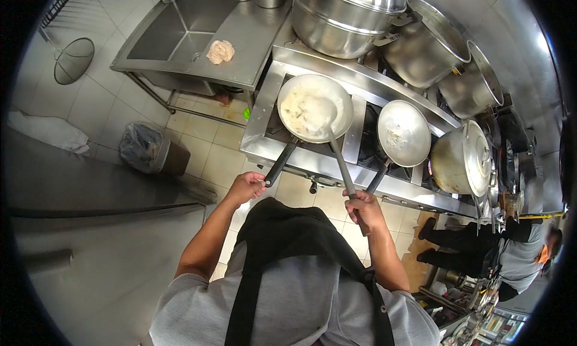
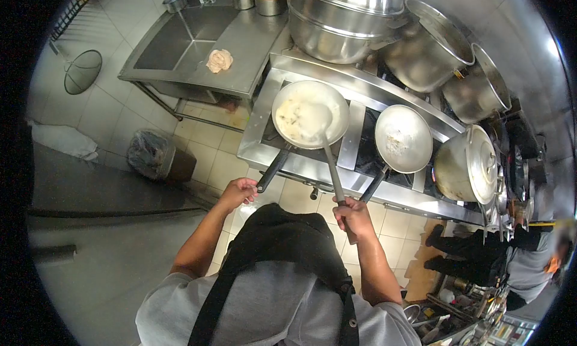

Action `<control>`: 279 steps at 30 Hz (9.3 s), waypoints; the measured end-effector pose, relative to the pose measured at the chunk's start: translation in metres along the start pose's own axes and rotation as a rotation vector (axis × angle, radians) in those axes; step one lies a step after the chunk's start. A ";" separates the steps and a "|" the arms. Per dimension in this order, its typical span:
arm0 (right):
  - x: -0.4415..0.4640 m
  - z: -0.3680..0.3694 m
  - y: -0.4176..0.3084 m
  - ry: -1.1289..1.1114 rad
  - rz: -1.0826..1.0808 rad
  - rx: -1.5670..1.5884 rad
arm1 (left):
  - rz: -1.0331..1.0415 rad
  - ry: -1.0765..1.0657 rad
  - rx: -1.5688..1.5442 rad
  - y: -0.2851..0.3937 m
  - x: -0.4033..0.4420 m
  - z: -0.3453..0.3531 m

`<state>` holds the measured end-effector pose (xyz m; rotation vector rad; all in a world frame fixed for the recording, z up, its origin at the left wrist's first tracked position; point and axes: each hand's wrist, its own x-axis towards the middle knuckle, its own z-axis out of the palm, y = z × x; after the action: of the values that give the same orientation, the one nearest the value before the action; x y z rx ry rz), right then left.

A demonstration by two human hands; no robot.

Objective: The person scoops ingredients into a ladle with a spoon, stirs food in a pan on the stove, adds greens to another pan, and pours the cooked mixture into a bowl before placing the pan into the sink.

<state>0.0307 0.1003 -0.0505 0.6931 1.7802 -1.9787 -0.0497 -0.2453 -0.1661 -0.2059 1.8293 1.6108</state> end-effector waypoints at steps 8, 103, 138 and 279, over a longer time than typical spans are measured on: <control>-0.026 0.011 -0.012 -0.021 -0.003 0.038 | -0.005 0.021 -0.012 -0.003 -0.001 -0.001; 0.006 0.050 0.008 0.214 -0.023 -0.087 | 0.037 -0.071 0.023 0.021 0.032 -0.046; 0.017 -0.026 0.019 0.565 -0.266 -1.456 | 0.183 0.205 0.503 0.013 0.039 0.042; -0.340 -0.211 0.230 1.238 0.356 -0.458 | -0.421 -0.731 -0.364 0.088 0.140 0.401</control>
<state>0.4603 0.2688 -0.0471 2.1283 2.3022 -0.7742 -0.0497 0.1880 -0.1762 -0.1242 0.8695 1.4385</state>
